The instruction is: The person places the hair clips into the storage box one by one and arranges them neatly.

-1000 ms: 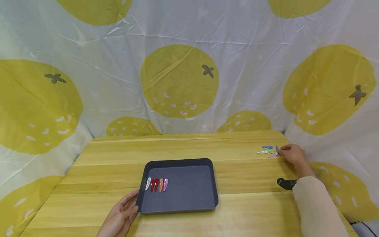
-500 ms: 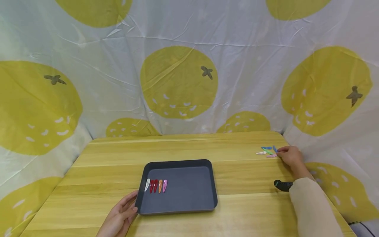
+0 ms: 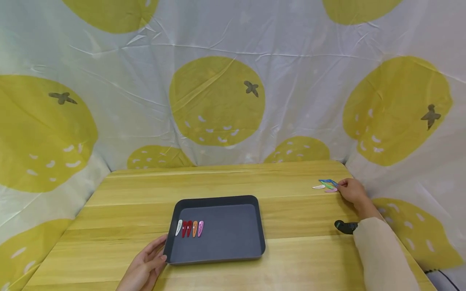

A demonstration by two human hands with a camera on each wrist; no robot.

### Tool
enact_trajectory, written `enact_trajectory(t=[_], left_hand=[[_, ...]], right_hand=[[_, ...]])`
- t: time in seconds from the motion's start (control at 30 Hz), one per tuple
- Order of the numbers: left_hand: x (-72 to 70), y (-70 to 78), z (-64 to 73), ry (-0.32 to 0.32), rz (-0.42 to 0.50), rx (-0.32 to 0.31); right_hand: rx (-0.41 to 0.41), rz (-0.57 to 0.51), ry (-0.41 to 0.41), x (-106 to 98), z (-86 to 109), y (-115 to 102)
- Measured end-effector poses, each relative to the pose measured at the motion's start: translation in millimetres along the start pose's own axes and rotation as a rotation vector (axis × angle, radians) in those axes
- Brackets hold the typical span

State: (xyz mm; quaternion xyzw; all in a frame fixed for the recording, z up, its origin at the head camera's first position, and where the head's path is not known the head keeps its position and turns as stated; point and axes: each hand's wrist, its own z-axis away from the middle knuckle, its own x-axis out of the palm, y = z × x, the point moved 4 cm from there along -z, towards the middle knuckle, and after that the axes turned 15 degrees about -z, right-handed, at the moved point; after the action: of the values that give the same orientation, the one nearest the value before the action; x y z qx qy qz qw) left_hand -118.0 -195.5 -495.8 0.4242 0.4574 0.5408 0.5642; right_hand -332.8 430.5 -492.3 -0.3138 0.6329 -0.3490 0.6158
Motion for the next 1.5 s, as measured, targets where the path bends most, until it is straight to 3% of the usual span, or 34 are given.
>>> enact_trajectory(t=[0.5,0.8,1.27,1.5], left_hand=[[-1.2,-1.3,0.3,0.0,-0.002,0.002],[-0.7,-1.9,-0.7,0.002,-0.004,-0.009],[0.4,-0.8,-1.8,0.004,-0.01,-0.024],[-0.4,-0.6,-1.4,0.0,-0.017,-0.025]], right_hand=[[-0.073,-0.219,0.087,-4.3,4.2,4.2],[-0.098,-0.181,-0.051,-7.9,5.6,-19.0],[-0.104,-0.202,-0.265,14.1,-1.1,-59.1],[-0.138,-0.245,-0.319,26.5,-1.5,-75.8]])
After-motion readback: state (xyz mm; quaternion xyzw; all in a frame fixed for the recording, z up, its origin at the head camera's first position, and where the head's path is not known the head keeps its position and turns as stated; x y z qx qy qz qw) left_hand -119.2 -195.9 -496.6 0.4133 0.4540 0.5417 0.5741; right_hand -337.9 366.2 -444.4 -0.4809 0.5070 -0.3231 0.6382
